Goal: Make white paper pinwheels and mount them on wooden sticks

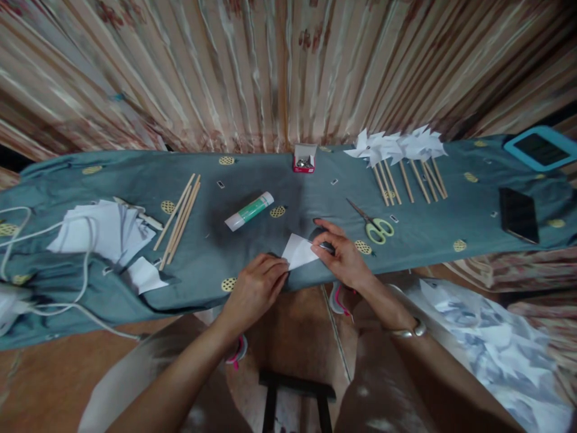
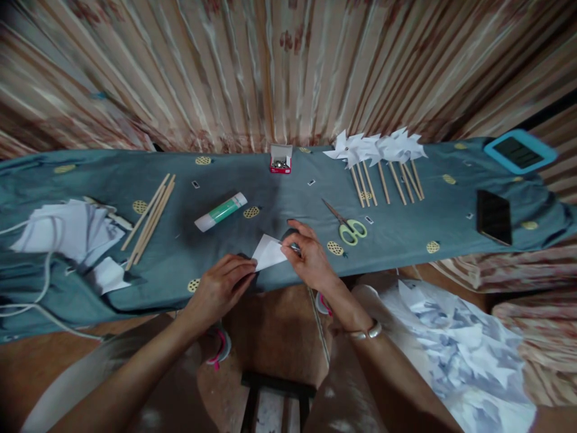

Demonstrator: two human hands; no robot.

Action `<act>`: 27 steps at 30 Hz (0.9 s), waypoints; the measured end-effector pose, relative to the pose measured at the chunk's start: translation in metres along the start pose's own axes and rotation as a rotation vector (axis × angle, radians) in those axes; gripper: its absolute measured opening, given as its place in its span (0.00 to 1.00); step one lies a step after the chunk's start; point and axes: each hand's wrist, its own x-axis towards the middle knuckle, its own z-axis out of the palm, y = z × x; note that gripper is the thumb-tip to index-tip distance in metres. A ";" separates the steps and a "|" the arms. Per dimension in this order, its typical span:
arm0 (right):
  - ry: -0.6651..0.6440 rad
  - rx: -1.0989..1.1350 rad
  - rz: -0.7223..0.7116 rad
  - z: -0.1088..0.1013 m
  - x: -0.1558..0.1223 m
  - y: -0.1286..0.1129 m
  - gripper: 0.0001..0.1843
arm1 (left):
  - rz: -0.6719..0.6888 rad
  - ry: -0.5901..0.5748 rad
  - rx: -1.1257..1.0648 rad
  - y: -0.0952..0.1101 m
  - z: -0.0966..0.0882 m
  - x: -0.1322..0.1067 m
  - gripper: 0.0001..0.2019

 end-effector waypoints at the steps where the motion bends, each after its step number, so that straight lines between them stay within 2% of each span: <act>1: 0.001 -0.021 -0.009 0.002 0.001 -0.001 0.05 | -0.005 0.001 0.001 -0.001 0.000 0.000 0.05; 6: 0.042 -0.093 -0.048 0.010 0.004 -0.001 0.05 | -0.050 0.025 0.010 -0.003 -0.002 -0.001 0.04; 13: 0.051 -0.104 -0.042 0.014 0.008 -0.008 0.06 | -0.080 -0.025 0.065 0.001 -0.003 -0.002 0.14; 19: 0.073 -0.138 -0.016 0.018 0.011 -0.012 0.06 | -0.041 -0.061 0.035 0.001 -0.004 -0.003 0.14; 27: 0.115 -0.138 0.014 0.023 0.009 -0.015 0.06 | -0.050 -0.043 0.026 0.000 -0.002 -0.003 0.12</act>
